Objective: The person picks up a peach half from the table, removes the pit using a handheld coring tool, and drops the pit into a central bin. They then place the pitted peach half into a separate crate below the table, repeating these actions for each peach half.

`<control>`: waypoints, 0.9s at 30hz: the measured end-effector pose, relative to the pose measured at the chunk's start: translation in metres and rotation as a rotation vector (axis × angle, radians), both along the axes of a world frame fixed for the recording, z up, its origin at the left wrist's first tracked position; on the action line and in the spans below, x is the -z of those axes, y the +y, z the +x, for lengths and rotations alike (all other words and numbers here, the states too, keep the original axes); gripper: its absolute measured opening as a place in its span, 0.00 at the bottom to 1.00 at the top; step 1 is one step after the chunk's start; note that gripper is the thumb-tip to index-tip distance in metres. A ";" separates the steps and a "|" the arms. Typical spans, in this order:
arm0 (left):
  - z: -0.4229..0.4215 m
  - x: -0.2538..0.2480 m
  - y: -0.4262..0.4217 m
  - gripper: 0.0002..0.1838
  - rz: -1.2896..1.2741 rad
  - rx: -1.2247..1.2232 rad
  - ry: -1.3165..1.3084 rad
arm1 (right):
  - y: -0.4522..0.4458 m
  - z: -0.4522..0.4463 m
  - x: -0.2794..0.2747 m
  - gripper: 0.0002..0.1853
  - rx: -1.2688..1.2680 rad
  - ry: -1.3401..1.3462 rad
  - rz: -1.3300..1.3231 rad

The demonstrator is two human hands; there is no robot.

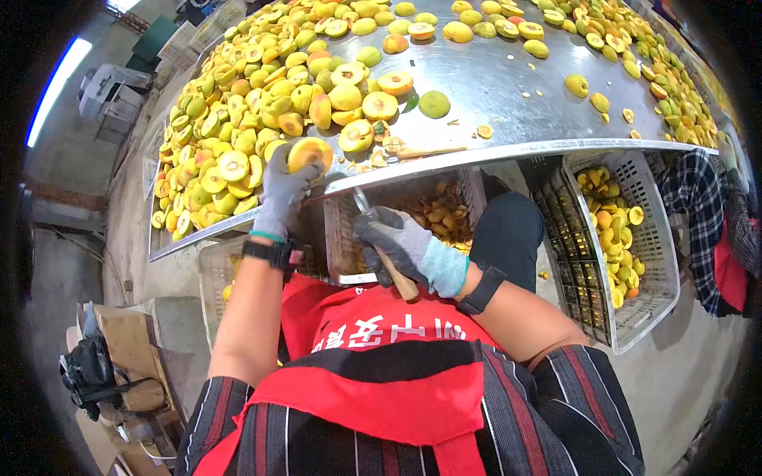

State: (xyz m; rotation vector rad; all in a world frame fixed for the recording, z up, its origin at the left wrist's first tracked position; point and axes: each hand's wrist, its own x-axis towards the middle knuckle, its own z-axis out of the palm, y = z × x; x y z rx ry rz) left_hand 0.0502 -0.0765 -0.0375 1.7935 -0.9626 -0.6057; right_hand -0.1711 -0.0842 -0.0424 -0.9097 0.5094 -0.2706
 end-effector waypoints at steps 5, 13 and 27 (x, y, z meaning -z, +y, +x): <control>-0.027 -0.006 0.039 0.20 -0.123 0.086 0.956 | -0.006 0.012 -0.016 0.13 0.077 0.014 -0.467; -0.072 -0.025 0.062 0.30 -0.296 0.225 0.527 | 0.001 0.008 -0.006 0.13 0.134 0.129 -0.572; -0.082 -0.011 0.063 0.32 -0.483 0.240 0.019 | 0.009 0.001 -0.031 0.16 -0.090 0.072 -0.423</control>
